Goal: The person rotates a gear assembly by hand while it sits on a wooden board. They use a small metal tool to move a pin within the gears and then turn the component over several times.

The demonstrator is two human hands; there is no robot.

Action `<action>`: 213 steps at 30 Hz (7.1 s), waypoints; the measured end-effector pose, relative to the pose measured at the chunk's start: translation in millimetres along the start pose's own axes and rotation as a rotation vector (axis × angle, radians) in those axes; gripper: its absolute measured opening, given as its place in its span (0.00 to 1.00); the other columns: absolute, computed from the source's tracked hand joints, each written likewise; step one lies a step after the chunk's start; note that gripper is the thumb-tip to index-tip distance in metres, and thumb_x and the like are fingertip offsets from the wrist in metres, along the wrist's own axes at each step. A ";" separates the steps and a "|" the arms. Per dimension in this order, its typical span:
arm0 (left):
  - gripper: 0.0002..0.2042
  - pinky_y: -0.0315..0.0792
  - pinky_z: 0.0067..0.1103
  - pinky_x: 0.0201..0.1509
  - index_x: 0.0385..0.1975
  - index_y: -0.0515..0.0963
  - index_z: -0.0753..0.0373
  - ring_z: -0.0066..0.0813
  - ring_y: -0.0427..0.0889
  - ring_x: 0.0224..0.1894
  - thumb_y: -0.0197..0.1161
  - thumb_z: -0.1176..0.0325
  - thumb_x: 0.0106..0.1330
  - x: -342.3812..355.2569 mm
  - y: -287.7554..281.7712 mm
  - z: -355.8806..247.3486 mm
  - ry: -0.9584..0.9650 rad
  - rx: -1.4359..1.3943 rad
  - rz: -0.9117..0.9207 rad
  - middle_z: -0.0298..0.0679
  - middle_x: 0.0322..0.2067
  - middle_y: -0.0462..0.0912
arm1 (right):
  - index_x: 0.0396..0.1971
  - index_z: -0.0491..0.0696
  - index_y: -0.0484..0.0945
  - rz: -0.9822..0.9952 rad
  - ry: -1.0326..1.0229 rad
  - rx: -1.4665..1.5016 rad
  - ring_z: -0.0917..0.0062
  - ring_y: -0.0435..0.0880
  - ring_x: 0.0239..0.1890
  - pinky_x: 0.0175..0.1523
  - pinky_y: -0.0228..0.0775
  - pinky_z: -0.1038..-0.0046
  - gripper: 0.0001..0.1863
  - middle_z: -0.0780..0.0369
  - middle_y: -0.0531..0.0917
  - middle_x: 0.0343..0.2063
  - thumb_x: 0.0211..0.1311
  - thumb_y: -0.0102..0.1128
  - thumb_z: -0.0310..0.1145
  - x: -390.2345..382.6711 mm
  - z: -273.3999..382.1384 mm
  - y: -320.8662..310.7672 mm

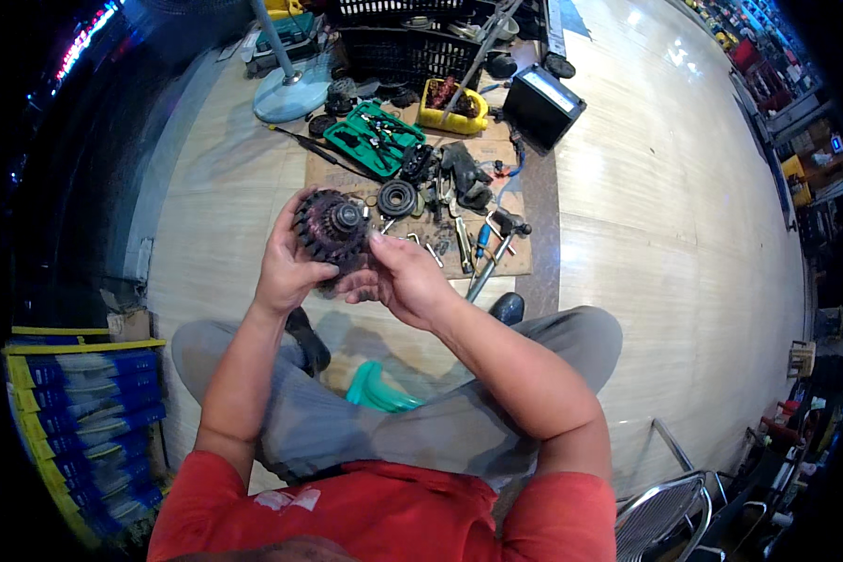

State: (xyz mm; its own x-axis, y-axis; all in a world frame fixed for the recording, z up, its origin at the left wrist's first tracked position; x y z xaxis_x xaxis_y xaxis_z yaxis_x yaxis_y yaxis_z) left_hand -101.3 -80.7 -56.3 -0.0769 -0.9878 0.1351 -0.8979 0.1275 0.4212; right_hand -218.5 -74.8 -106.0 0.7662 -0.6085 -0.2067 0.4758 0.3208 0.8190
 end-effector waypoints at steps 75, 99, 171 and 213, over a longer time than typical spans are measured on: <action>0.37 0.73 0.30 0.60 0.64 0.59 0.67 0.33 0.77 0.54 0.69 0.74 0.52 -9.4 -17.2 45.6 -0.182 -0.193 -0.113 0.43 0.52 0.75 | 0.60 0.43 0.68 -0.076 -0.376 -1.521 0.62 0.81 0.48 0.53 0.73 0.65 0.29 0.50 0.81 0.45 0.57 0.64 0.28 -5.1 67.2 -20.6; 0.29 0.75 0.24 0.54 0.60 0.62 0.68 0.28 0.80 0.48 0.64 0.80 0.58 -9.3 -39.9 54.4 -0.194 0.189 -0.298 0.43 0.47 0.79 | 0.36 0.41 0.82 0.036 -0.237 -1.457 0.70 0.83 0.30 0.38 0.74 0.71 0.10 0.56 0.84 0.27 0.63 0.61 0.33 -12.8 80.9 -2.2; 0.27 0.74 0.27 0.37 0.62 0.65 0.67 0.43 0.80 0.44 0.52 0.57 0.68 -11.7 -88.3 24.8 -0.222 -0.387 -0.158 0.50 0.50 0.78 | 0.35 0.47 0.74 -0.030 0.071 -2.070 0.52 0.83 0.34 0.39 0.73 0.52 0.18 0.50 0.83 0.28 0.70 0.46 0.47 -9.2 58.8 -40.1; 0.28 0.74 0.22 0.53 0.54 0.69 0.63 0.26 0.79 0.47 0.74 0.75 0.53 -18.3 -81.6 42.1 -0.102 0.353 -0.550 0.38 0.44 0.79 | 0.36 0.46 0.80 0.078 -0.355 -1.532 0.52 0.81 0.32 0.38 0.74 0.56 0.09 0.51 0.82 0.28 0.62 0.57 0.35 -17.5 50.7 14.4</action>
State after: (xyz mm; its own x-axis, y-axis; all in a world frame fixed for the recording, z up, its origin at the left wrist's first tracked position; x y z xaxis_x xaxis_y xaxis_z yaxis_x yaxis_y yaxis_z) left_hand -44.9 -76.7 -130.9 0.4080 -0.9064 -0.1089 -0.9050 -0.4173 0.0828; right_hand -247.0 -96.3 -63.5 0.7771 -0.6179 0.1197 0.5783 0.6259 -0.5233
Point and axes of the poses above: each hand's wrist, its own x-axis towards the middle knuckle, its own y-axis out of the palm, z = x × y, the point moved 9 cm from there along x, towards the middle knuckle
